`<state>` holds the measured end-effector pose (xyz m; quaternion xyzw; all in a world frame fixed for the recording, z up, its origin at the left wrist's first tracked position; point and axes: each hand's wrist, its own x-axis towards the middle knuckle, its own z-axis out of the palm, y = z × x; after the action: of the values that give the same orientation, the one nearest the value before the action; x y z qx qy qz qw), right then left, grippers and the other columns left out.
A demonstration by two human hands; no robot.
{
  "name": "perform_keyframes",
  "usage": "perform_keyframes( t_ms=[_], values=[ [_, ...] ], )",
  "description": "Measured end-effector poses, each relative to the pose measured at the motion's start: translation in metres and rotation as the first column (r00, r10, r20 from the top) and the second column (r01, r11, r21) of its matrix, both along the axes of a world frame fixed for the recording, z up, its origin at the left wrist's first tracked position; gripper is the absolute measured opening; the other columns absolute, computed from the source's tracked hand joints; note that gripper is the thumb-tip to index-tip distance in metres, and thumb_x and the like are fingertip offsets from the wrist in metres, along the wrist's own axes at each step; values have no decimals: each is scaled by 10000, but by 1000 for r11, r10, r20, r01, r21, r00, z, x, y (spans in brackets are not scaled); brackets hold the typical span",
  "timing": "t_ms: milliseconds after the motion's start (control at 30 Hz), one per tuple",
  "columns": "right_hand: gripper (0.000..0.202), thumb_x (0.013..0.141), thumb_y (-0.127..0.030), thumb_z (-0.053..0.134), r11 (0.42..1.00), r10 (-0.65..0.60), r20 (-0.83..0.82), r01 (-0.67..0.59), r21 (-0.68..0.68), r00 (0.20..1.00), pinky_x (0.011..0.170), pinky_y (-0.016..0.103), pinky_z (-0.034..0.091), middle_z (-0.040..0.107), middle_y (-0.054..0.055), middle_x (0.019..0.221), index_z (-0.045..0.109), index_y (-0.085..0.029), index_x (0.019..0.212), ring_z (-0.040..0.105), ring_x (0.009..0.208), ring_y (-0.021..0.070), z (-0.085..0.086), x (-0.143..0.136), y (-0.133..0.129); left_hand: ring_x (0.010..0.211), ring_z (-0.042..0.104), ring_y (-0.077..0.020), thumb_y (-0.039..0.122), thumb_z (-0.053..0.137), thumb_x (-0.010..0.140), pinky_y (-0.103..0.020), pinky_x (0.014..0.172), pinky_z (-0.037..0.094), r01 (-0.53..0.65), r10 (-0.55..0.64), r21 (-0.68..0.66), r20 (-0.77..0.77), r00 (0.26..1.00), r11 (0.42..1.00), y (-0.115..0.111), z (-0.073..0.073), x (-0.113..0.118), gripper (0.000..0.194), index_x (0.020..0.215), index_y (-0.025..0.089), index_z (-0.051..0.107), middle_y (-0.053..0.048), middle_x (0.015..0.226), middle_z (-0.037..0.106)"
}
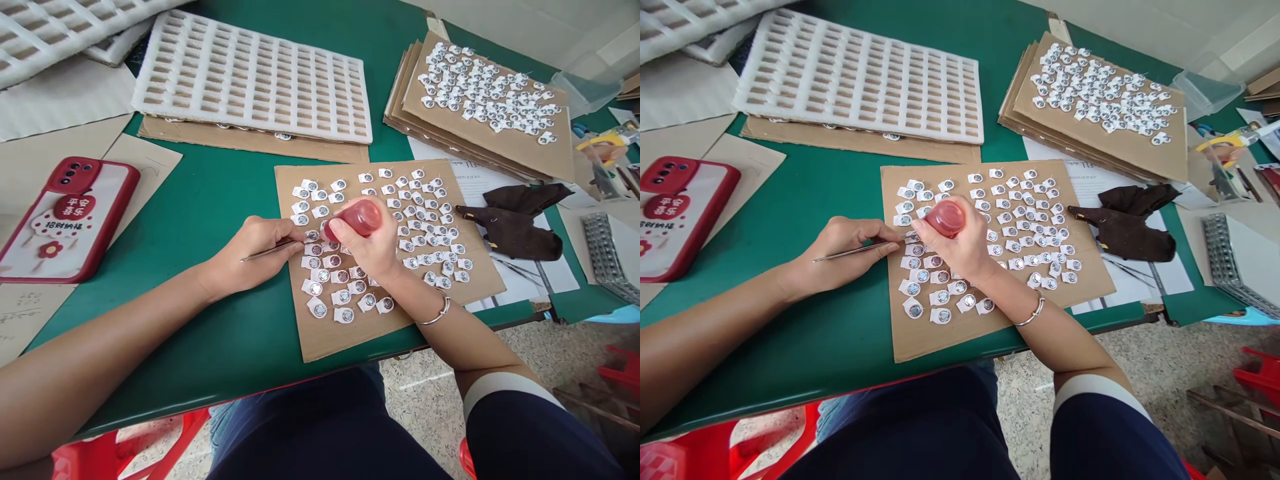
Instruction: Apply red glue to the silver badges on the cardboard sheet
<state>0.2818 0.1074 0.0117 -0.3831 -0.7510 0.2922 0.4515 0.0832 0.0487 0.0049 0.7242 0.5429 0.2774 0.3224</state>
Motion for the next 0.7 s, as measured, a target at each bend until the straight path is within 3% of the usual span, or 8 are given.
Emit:
perform_keyframes(
  t_ms=[700],
  values=[
    [264, 731, -384, 668, 1000, 24, 9, -24, 3, 1000, 735, 376, 550, 640, 23, 845, 532, -223, 891, 625, 789, 172, -1, 0, -3, 848, 640, -153, 280, 573, 822, -229, 721, 513, -27, 30, -55, 67, 997, 998, 2, 0, -2, 164, 951, 227, 659, 10, 961, 687]
  ],
)
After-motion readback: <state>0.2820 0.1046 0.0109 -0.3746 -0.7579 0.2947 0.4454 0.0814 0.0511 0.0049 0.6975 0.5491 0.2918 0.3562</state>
